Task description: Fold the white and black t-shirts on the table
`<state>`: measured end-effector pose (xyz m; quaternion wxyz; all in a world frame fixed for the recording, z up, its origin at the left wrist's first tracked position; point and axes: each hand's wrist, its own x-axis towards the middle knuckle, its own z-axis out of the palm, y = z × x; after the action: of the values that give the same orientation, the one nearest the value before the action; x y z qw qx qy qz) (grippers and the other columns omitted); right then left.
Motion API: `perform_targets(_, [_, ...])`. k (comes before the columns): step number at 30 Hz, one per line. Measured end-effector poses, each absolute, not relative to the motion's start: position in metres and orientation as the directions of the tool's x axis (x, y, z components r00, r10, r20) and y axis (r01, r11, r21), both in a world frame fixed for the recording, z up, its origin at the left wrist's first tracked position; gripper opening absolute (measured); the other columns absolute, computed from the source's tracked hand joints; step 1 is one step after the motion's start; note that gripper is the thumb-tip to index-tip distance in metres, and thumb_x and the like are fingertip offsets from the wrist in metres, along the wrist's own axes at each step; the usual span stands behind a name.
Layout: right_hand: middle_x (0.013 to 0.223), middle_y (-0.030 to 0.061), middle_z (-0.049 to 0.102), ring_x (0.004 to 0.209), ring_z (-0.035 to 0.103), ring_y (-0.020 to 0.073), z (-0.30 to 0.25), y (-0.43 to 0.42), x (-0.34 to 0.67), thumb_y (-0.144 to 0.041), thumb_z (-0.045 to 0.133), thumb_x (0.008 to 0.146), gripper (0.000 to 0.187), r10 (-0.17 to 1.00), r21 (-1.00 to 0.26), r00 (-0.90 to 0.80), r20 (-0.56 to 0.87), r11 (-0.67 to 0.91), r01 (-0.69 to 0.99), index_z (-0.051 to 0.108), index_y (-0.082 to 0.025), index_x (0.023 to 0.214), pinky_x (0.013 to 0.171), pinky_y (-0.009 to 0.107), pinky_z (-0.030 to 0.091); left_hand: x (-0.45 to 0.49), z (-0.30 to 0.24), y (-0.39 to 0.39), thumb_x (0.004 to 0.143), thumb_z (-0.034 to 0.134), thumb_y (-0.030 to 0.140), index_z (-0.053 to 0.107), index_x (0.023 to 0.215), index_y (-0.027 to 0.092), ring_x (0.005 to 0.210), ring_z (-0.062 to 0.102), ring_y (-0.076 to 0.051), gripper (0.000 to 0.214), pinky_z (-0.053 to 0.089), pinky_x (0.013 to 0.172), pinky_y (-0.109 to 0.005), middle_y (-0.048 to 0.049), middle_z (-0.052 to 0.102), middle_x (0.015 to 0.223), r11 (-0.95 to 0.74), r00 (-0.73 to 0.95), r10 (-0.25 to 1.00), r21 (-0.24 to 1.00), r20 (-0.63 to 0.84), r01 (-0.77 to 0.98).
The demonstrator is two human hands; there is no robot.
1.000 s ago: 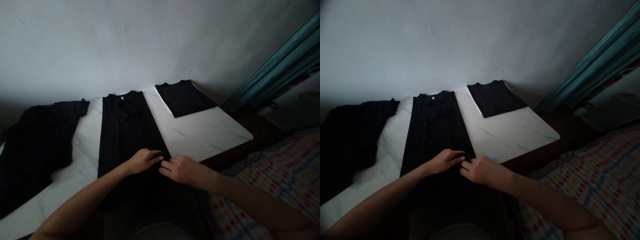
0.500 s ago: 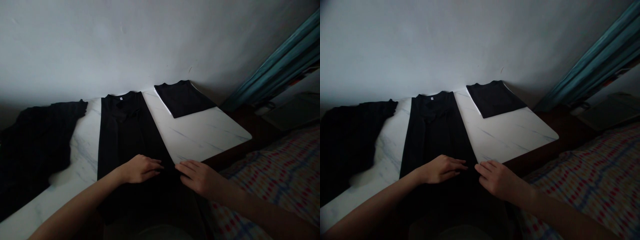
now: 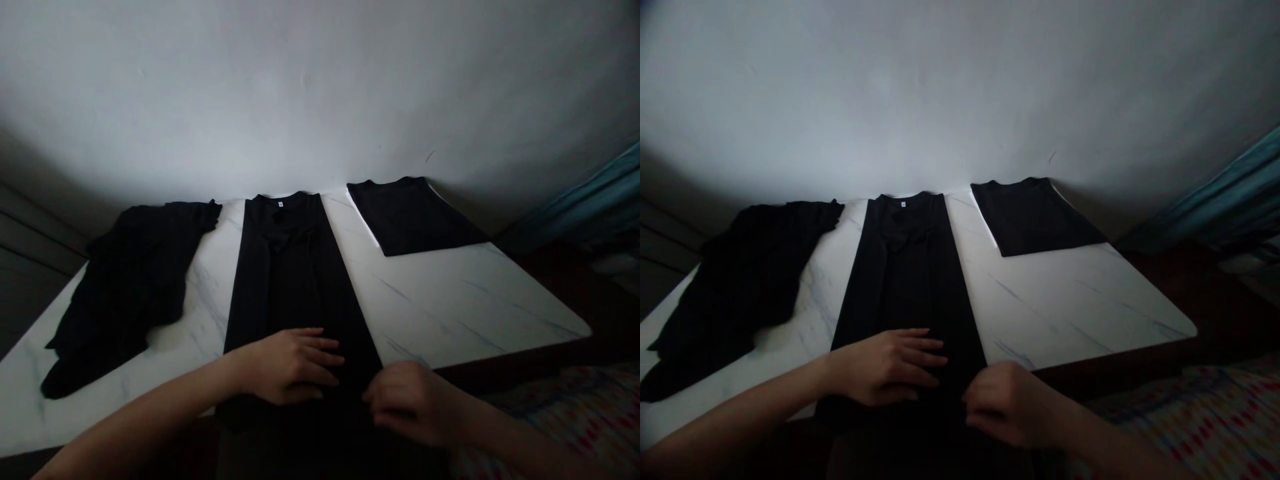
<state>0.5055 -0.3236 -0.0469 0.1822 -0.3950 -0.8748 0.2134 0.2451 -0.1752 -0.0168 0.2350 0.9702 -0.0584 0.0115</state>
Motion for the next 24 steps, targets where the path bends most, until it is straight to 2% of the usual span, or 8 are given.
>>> perform_targets(3, [0.114, 0.0081, 0.072, 0.106, 0.067, 0.0176, -0.045, -0.261, 0.502, -0.030, 0.040, 0.100, 0.031, 0.894, -0.542, -0.393, 0.215, 0.444, 0.714, 0.069, -0.022, 0.109, 0.092, 0.033, 0.055, 0.237, -0.019, -0.124, 0.099, 0.043, 0.034, 0.058, 0.131, 0.026, 0.133, 0.050, -0.022, 0.037, 0.035, 0.115, -0.046, -0.0042, 0.060, 0.139, -0.911, 0.951, 0.282, 0.345, 0.128, 0.224])
perform_targets(5, [0.134, 0.0110, 0.062, 0.124, 0.058, 0.0231, -0.056, -0.210, 0.498, -0.032, 0.039, 0.100, 0.036, 0.938, -0.480, -0.235, 0.254, 0.333, 0.811, 0.063, -0.021, 0.125, 0.105, 0.043, 0.048, 0.230, -0.031, -0.087, 0.099, 0.039, 0.036, 0.053, 0.137, 0.021, 0.136, 0.046, -0.024, 0.042, 0.033, 0.116, -0.050, -0.0083, 0.056, 0.143, -0.823, 0.802, 0.563, 0.228, 0.202, 0.520])
perform_targets(7, [0.147, 0.0140, 0.048, 0.137, 0.045, 0.0269, -0.071, -0.161, 0.491, -0.035, 0.039, 0.099, 0.045, 0.953, -0.414, -0.167, 0.252, 0.262, 0.872, 0.054, -0.017, 0.137, 0.113, 0.047, 0.039, 0.223, -0.049, -0.058, 0.099, 0.037, 0.040, 0.046, 0.142, 0.013, 0.143, 0.036, -0.029, 0.051, 0.030, 0.117, -0.051, -0.0155, 0.045, 0.150, -0.693, 0.658, 0.717, 0.140, 0.229, 0.707])
perform_targets(11, [0.159, 0.0208, 0.024, 0.147, 0.024, 0.0337, -0.096, -0.094, 0.479, -0.041, 0.037, 0.099, 0.063, 0.976, -0.294, -0.096, 0.196, 0.152, 0.944, 0.034, -0.004, 0.150, 0.118, 0.052, 0.029, 0.218, -0.082, -0.037, 0.100, 0.032, 0.046, 0.033, 0.149, 0.006, 0.149, 0.019, -0.029, 0.064, 0.024, 0.119, -0.048, -0.0197, 0.026, 0.159, -0.622, 0.610, 0.778, 0.053, 0.151, 0.781])
perform_targets(14, [0.160, 0.0180, 0.019, 0.148, 0.017, 0.0333, -0.103, -0.077, 0.478, -0.048, 0.033, 0.099, 0.069, 0.979, -0.216, -0.156, 0.135, 0.182, 0.959, 0.027, -0.006, 0.153, 0.119, 0.054, 0.021, 0.219, -0.093, -0.042, 0.100, 0.029, 0.048, 0.026, 0.153, 0.008, 0.149, 0.016, -0.027, 0.066, 0.020, 0.121, -0.045, -0.0166, 0.023, 0.160, -0.626, 0.622, 0.779, 0.054, 0.081, 0.778])
perform_targets(18, [0.158, 0.0113, 0.031, 0.147, 0.025, 0.0306, -0.100, -0.067, 0.484, -0.052, 0.029, 0.100, 0.063, 0.969, -0.180, -0.233, 0.086, 0.245, 0.953, 0.036, -0.016, 0.151, 0.119, 0.054, 0.022, 0.221, -0.087, -0.043, 0.100, 0.028, 0.049, 0.025, 0.154, 0.013, 0.149, 0.020, -0.026, 0.065, 0.020, 0.120, -0.045, -0.0129, 0.025, 0.160, -0.618, 0.615, 0.786, 0.098, 0.068, 0.780])
perform_targets(21, [0.151, 0.0156, 0.043, 0.142, 0.037, 0.0289, -0.093, -0.044, 0.486, -0.044, 0.023, 0.102, 0.058, 0.982, -0.234, -0.111, 0.151, 0.145, 0.962, 0.048, -0.011, 0.143, 0.116, 0.047, 0.031, 0.227, -0.074, -0.026, 0.101, 0.025, 0.047, 0.033, 0.152, 0.017, 0.145, 0.031, -0.026, 0.059, 0.025, 0.119, -0.045, -0.0098, 0.039, 0.155, -0.546, 0.532, 0.837, 0.143, 0.126, 0.825])
perform_targets(24, [0.155, 0.0178, 0.037, 0.144, 0.033, 0.0289, -0.090, -0.013, 0.481, -0.035, 0.021, 0.102, 0.056, 0.976, -0.269, -0.033, 0.215, 0.092, 0.959, 0.045, -0.006, 0.144, 0.116, 0.046, 0.031, 0.237, -0.068, -0.002, 0.102, 0.024, 0.042, 0.035, 0.151, 0.015, 0.146, 0.028, -0.026, 0.057, 0.026, 0.119, -0.043, -0.0100, 0.037, 0.156, -0.478, 0.447, 0.871, 0.140, 0.206, 0.867])
